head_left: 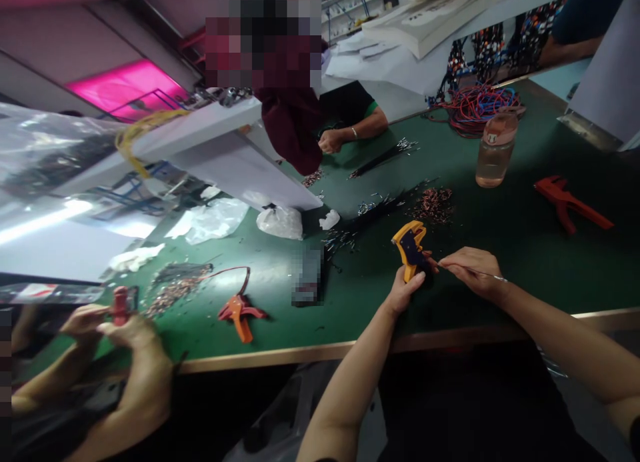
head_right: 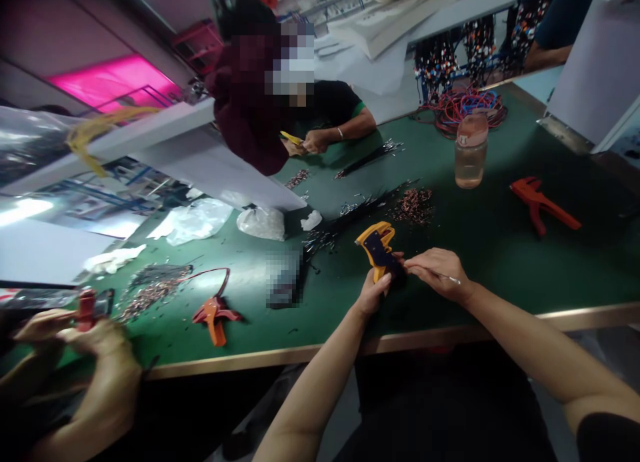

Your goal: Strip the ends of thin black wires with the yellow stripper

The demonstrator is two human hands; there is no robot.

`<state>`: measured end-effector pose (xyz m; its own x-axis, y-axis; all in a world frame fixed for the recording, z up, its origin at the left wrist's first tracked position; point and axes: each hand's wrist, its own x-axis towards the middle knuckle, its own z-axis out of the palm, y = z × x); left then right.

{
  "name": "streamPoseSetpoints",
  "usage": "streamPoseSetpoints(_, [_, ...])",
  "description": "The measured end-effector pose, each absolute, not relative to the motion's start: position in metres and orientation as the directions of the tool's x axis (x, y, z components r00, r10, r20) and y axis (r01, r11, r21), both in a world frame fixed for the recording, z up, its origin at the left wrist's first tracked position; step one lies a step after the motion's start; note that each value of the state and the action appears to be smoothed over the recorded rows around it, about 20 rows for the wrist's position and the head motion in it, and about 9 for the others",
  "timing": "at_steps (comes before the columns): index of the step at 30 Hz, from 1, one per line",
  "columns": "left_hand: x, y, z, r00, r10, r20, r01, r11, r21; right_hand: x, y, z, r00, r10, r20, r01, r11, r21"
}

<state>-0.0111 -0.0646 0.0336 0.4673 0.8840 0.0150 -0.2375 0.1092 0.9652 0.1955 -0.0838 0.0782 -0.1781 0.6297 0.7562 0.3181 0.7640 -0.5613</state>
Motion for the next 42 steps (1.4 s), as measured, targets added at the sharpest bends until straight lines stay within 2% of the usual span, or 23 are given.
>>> streamPoseSetpoints(8, [-0.005, -0.068, 0.033, 0.387, 0.922, -0.001, -0.314, 0.132, 0.94, 0.196, -0.085, 0.078, -0.155, 0.713, 0.683, 0.285, 0.695, -0.66])
streamPoseSetpoints(13, [-0.005, -0.067, 0.034, 0.374, 0.927, -0.01, -0.29, 0.128, 0.948, 0.194, -0.085, 0.079, -0.122, 0.657, 0.744, 0.258, 0.745, -0.616])
streamPoseSetpoints(19, [-0.005, -0.067, 0.035, 0.352, 0.935, -0.034, -0.276, 0.139, 0.951, 0.194, -0.085, 0.08, -0.14, 0.614, 0.777, 0.307, 0.773, -0.555])
streamPoseSetpoints(25, [-0.005, -0.068, 0.037, 0.316, 0.947, -0.051, -0.197, 0.118, 0.973, 0.196, -0.085, 0.077, -0.143, 0.71, 0.689, 0.325, 0.691, -0.645])
streamPoseSetpoints(30, [-0.001, -0.066, 0.037, 0.222, 0.973, -0.07, -0.193, 0.114, 0.975, 0.196, -0.085, 0.076, -0.141, 0.694, 0.706, 0.29, 0.711, -0.641])
streamPoseSetpoints(33, [-0.001, -0.065, 0.039, 0.193, 0.979, -0.069, -0.206, 0.109, 0.972, 0.196, -0.085, 0.075, -0.136, 0.727, 0.673, 0.306, 0.677, -0.669])
streamPoseSetpoints(39, [-0.002, -0.066, 0.044, 0.24, 0.967, -0.081, -0.249, 0.142, 0.958, 0.197, -0.087, 0.077, -0.084, 0.8, 0.595, 0.274, 0.592, -0.758])
streamPoseSetpoints(42, [-0.005, -0.066, 0.045, 0.316, 0.943, -0.101, -0.333, 0.21, 0.919, 0.196, -0.087, 0.08, 0.056, 0.853, 0.52, 0.175, 0.504, -0.846])
